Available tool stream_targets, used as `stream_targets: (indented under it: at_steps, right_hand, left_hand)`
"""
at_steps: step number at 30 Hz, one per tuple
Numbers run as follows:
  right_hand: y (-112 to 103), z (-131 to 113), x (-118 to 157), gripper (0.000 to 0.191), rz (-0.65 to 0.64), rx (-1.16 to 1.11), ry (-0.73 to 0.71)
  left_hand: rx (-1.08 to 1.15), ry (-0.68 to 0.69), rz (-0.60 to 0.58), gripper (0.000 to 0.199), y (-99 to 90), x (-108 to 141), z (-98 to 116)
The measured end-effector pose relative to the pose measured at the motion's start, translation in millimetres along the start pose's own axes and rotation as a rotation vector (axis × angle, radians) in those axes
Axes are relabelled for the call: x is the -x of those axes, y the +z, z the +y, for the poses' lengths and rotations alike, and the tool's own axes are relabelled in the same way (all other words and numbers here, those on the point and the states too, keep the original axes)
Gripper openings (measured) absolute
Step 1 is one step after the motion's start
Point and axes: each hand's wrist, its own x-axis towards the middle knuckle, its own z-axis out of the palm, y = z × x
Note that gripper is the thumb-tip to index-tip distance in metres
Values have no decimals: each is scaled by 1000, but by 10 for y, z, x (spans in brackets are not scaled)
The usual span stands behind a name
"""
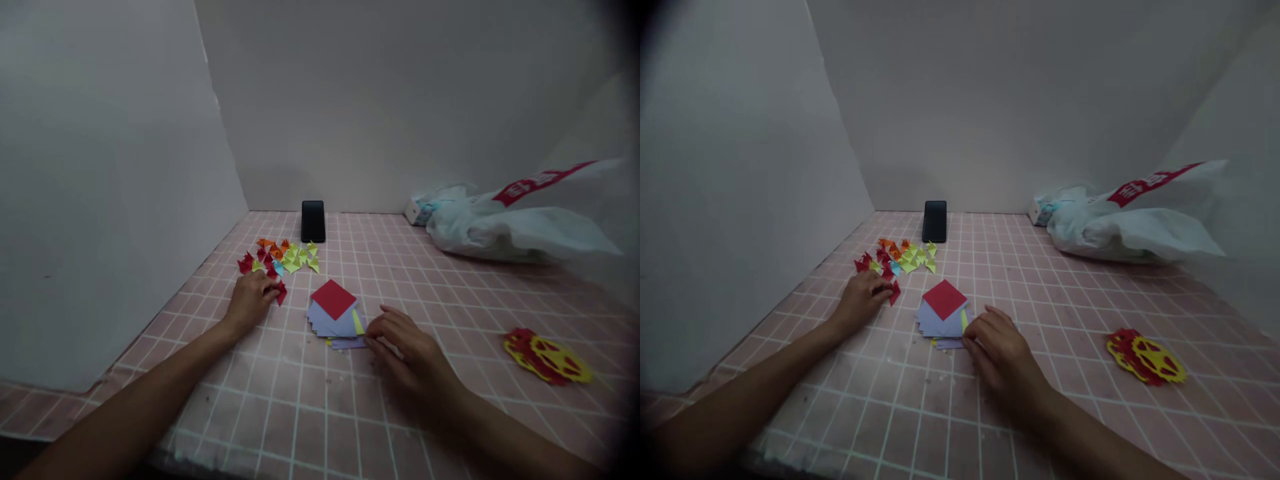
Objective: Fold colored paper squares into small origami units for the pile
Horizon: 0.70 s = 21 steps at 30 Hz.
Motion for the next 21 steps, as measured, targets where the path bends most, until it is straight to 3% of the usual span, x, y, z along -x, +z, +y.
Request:
stream_targets:
  at_steps: [4, 9, 13, 16, 18, 21]
  right_hand:
    - [22, 85, 47, 13, 84, 32, 4]
    - [-9, 226, 51, 15, 148, 49, 37]
    - [-41, 285, 12, 17, 149, 55, 83]
    - [-36, 287, -2, 16, 115, 52, 122]
    - [-21, 275, 4, 15, 97, 35, 136]
    - [3, 247, 22, 13, 73, -2, 159]
  left_hand:
    - [18, -15, 43, 11, -113, -9, 5]
    - [45, -32, 93, 16, -470, -5, 137]
    - [62, 26, -19, 16, -696, -32, 362]
    - [105, 72, -153, 17, -606, -81, 543]
    - [119, 82, -181, 17, -407, -118, 641]
    - [145, 105, -201, 42, -35, -142, 765]
